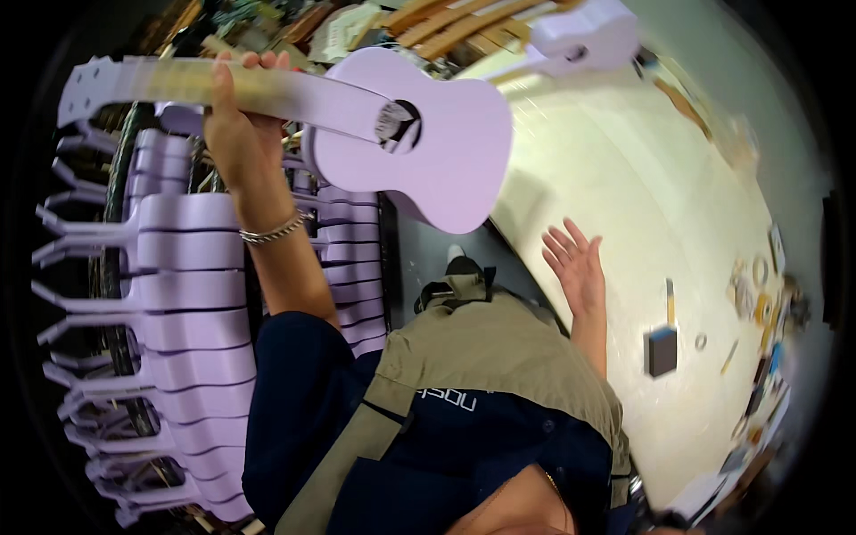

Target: The person sands the edges of light purple guitar bodies using a sanding block. They repeatedly pick up guitar bodies from a rack, sand the edges, and place them back. The person also uses a small tool to scrape or clean the edges of the guitar bodies.

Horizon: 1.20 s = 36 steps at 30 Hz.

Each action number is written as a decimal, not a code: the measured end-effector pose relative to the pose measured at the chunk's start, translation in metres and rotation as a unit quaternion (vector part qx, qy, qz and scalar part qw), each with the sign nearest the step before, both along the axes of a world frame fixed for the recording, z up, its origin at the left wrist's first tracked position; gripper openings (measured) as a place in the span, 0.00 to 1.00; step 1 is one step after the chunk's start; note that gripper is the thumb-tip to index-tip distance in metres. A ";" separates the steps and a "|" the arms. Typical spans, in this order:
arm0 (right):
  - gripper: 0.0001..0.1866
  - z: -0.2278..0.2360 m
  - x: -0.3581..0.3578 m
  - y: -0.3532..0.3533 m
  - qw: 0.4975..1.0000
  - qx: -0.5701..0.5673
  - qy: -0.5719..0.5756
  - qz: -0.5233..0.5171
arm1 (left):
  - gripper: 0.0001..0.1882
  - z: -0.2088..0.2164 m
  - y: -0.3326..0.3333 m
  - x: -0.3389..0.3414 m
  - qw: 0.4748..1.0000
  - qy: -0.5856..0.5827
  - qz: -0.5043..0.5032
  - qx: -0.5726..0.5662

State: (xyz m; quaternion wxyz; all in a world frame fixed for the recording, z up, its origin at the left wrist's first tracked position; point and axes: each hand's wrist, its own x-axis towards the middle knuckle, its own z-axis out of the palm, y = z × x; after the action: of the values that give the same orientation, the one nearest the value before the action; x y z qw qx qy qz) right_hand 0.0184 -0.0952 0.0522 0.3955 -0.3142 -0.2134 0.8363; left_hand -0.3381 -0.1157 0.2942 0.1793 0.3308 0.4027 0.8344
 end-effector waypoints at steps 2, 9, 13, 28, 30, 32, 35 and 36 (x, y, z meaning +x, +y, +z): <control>0.36 -0.010 0.004 -0.009 0.999 -0.011 0.028 -0.038 | 0.16 -0.036 0.006 0.050 0.994 -0.062 -0.088 0.030; 0.39 -0.040 0.072 -0.043 0.957 0.023 -0.014 -0.290 | 0.15 -0.114 0.039 0.162 0.949 -0.152 -0.275 0.008; 0.40 -0.045 0.079 -0.056 0.938 0.038 -0.008 -0.344 | 0.16 -0.118 0.043 0.180 0.938 -0.125 -0.323 -0.007; 0.43 -0.011 0.061 -0.050 0.915 0.039 -0.021 -0.401 | 0.25 -0.162 0.083 0.168 0.929 -0.047 -0.314 -0.191; 0.43 -0.001 0.059 -0.046 0.915 0.015 -0.035 -0.402 | 0.25 -0.158 0.085 0.169 0.921 -0.051 -0.319 -0.217; 0.43 0.002 0.059 -0.045 0.917 0.002 -0.041 -0.398 | 0.25 -0.159 0.089 0.167 0.917 -0.040 -0.322 -0.231; 0.43 0.002 0.058 -0.044 0.916 -0.017 -0.038 -0.400 | 0.25 -0.158 0.094 0.165 0.914 -0.040 -0.326 -0.240; 0.44 0.002 0.058 -0.044 0.915 -0.023 -0.036 -0.402 | 0.24 -0.157 0.094 0.166 0.913 -0.036 -0.331 -0.236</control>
State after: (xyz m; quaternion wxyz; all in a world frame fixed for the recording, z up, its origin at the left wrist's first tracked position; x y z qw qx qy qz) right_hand 0.0762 -0.1392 0.0540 0.6828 -0.4122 -0.0639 0.5998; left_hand -0.1721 -0.0218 0.1371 0.5329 0.3626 0.4485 0.6192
